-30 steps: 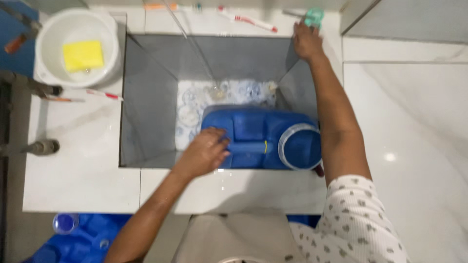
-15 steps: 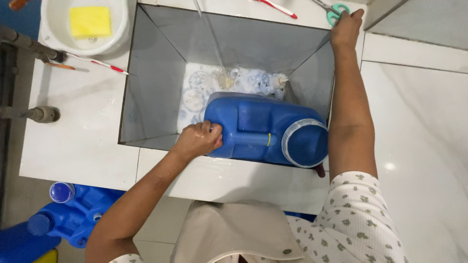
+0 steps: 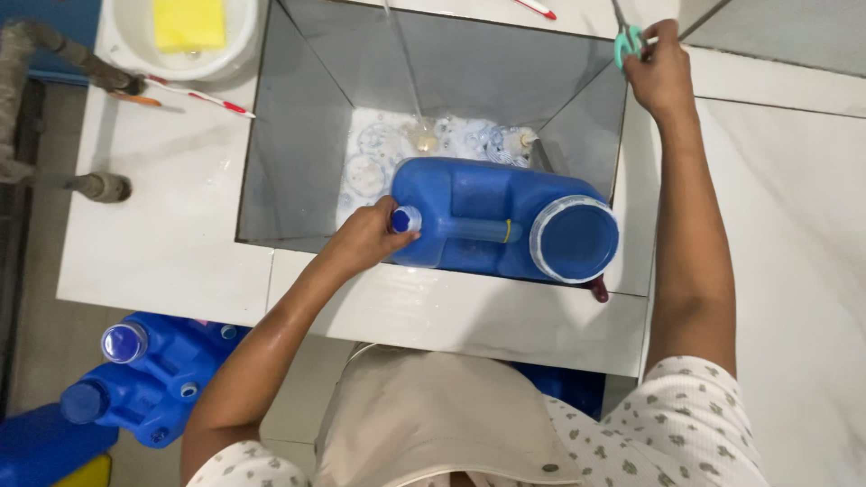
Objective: The person scrubs the exterior and interior of a large blue plastic container using a yellow sponge and a long-handled brush. They rinse the container and its lid under running water, then place it on the floor with other similar containers. The person then uses scissors to cut a plastic ring from the container's opening.
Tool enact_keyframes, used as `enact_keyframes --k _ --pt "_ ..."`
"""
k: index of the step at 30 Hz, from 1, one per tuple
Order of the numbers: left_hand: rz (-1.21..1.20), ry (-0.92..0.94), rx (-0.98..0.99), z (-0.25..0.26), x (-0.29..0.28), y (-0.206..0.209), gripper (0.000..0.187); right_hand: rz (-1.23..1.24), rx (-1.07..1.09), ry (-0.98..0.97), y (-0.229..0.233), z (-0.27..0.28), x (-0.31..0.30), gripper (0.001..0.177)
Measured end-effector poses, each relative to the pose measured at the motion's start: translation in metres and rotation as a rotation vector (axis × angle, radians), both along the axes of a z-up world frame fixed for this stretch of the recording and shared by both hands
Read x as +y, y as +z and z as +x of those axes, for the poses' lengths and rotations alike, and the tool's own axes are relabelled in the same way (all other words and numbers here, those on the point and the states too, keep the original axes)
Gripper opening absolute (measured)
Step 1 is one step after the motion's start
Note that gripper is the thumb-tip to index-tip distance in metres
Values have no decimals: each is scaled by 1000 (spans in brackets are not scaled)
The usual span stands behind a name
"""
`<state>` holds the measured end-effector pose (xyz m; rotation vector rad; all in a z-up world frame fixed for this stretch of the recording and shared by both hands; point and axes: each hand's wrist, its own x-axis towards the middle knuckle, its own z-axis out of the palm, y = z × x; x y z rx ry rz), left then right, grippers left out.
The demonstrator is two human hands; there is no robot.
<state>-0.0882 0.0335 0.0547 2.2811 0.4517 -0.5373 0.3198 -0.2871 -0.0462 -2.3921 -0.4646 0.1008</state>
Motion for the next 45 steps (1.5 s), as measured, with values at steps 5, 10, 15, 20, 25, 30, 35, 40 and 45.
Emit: enact_keyframes --k 5,10,15,20,25,30,35,40,45 --pt "253 -65 -193 -10 2 6 56 139 -254 239 50 -76 22 29" --pt "10 -219 -694 -20 7 -46 52 394 269 293 79 -175 74 25" --pt "10 119 -334 -14 3 -68 49 407 404 402 92 -285 125 13" --pt "-277 299 -73 5 41 -62 51 519 619 292 82 -332 165 17" --pt "-913 467 -336 -25 135 -87 48 587 887 270 58 -370 200 27" --pt "-1064 543 -279 -58 176 -131 41 686 1282 270 24 -423 268 44" --pt "-911 554 -429 -73 201 -145 32 880 1444 264 6 -448 303 46" --pt "-966 477 -581 -81 213 -148 27 911 1479 252 6 -460 322 49" --pt "-857 383 -532 -88 219 -137 25 976 1439 263 19 -469 325 51"
